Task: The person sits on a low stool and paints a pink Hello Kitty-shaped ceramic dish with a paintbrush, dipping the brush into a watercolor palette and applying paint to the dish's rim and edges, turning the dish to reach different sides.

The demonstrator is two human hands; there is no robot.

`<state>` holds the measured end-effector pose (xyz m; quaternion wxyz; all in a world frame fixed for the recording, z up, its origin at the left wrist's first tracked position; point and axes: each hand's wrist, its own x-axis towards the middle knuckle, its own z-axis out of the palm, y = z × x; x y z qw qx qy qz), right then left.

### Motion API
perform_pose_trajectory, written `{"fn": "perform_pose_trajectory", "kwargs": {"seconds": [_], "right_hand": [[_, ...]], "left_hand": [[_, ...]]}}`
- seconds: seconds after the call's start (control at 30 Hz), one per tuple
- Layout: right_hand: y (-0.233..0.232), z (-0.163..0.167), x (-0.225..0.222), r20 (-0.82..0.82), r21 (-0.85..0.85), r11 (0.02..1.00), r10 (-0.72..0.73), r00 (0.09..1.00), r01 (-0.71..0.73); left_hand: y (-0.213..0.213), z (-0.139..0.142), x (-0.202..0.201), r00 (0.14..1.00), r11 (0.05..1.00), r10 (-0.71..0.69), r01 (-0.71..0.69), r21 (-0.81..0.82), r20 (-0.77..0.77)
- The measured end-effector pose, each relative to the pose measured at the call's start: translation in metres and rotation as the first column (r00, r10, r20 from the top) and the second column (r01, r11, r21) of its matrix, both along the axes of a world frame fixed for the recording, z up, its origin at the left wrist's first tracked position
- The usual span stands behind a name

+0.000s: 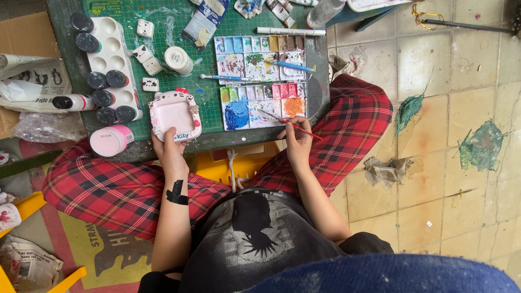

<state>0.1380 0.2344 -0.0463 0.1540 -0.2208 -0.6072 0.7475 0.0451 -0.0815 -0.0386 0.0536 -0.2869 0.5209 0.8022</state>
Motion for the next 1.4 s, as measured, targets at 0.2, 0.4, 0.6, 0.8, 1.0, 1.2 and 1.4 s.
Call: {"fn": "perform_pose_trajectory", "kwargs": {"seconds": [0.2,0.4,0.6,0.8,1.0,1.2,1.4], "right_hand": [[-0.002,0.0,0.001,-0.01,0.043,0.999,-0.007,1.0,0.007],[0.0,0.002,-0.001,0.008,0.008,0.999,-0.038,0.999,0.038],[0.007,0.004,0.001,0.062,-0.035,0.995,-0.087,0.994,0.089],[0.011,0.002,-0.004,0.069,-0.077,0.992,-0.094,0.993,0.1],[0.013,0.004,-0.003,0.072,-0.047,0.99,-0.127,0.989,0.13],[0.007,0.004,0.001,-0.052,0.067,0.996,-0.057,0.997,0.06],[0.003,0.008,0.003,-0.059,0.139,0.988,-0.054,0.997,0.061]], "left_hand": [[0.0,0.003,0.0,1.0,1.0,-0.002,0.002,0.0,0.011],[0.001,0.005,-0.001,1.0,1.0,-0.004,0.004,0.001,0.016],[0.001,0.007,-0.001,1.0,1.0,-0.013,0.013,0.001,0.016],[0.001,0.009,-0.001,1.0,1.0,-0.013,0.013,0.004,0.018],[0.001,0.007,0.0,1.0,1.0,-0.014,0.014,-0.001,0.022],[0.0,0.006,0.0,1.0,1.0,-0.019,0.019,0.002,0.015],[0.0,0.005,-0.001,1.0,1.0,-0.016,0.016,0.007,0.014]]}}
